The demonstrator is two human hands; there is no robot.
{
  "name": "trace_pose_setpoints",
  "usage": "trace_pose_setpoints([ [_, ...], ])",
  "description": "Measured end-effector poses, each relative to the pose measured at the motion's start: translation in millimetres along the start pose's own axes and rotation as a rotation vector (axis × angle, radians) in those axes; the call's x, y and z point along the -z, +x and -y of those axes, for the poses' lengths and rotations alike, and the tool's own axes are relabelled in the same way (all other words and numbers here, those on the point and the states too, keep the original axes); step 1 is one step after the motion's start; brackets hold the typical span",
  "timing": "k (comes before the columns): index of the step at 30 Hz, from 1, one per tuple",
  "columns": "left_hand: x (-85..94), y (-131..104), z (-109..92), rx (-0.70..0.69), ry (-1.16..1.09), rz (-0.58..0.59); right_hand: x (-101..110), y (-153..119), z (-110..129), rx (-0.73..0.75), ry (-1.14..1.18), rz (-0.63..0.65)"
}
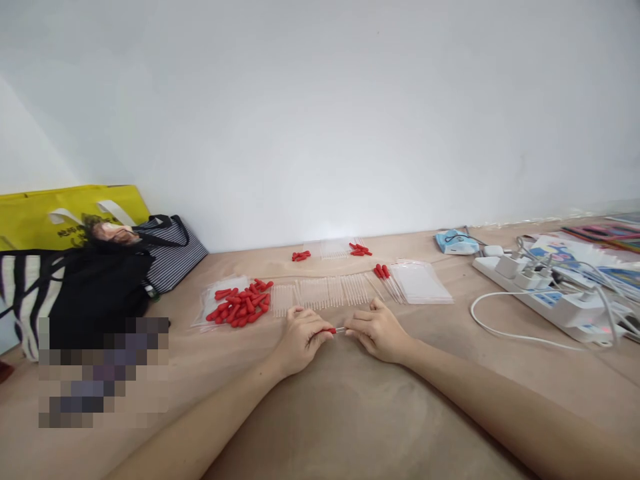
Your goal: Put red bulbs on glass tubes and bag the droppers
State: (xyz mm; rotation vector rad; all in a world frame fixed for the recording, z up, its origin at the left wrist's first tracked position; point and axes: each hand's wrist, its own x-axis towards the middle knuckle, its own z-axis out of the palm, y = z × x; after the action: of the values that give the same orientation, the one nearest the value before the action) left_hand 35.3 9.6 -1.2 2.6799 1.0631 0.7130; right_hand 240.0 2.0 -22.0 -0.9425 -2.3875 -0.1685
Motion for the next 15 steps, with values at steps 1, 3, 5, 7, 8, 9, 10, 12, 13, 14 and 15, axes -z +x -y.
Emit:
trace_pose_setpoints([
  [1, 0.1, 0.0, 0.7, 0.003, -0.012, 0.001, 0.4, 0.2, 0.3, 0.002, 0.002, 0.001],
  [3, 0.2, 0.1, 1.5, 0.018, -0.029, -0.001, 1.6, 1.0, 1.4, 0.001, 0.005, 0.002],
  [5, 0.8, 0.4, 1.6, 0.042, -0.037, -0.008, 3.1, 2.0, 3.1, -0.002, -0.006, 0.004],
  [7, 1.3, 0.6, 1.9, 0.058, -0.04, -0.004, 4.0, 2.3, 4.4, 0.001, -0.039, 0.013],
  [8, 1.2, 0.5, 2.6, 0.065, -0.039, -0.008, 3.9, 2.1, 4.6, 0.004, -0.062, 0.019],
  [9, 0.7, 0.4, 3.7, 0.075, -0.036, -0.023, 3.6, 1.6, 4.3, 0.006, -0.084, 0.023],
  [10, -0.2, 0.1, 5.3, 0.089, -0.03, -0.052, 2.9, 0.8, 3.1, 0.001, -0.103, 0.022],
  [12, -3.1, -0.8, 9.5, 0.135, -0.023, -0.14, 1.3, -1.4, -2.6, -0.056, -0.126, -0.006],
  [13, -4.9, -1.2, 11.7, 0.164, -0.027, -0.182, 0.5, -2.7, -7.4, -0.111, -0.133, -0.035],
  [14, -6.5, -1.6, 13.5, 0.192, -0.038, -0.206, -0.1, -4.0, -13.5, -0.182, -0.134, -0.071],
  [15, -7.8, -1.8, 14.8, 0.213, -0.051, -0.206, -0.6, -5.3, -20.9, -0.263, -0.131, -0.112],
])
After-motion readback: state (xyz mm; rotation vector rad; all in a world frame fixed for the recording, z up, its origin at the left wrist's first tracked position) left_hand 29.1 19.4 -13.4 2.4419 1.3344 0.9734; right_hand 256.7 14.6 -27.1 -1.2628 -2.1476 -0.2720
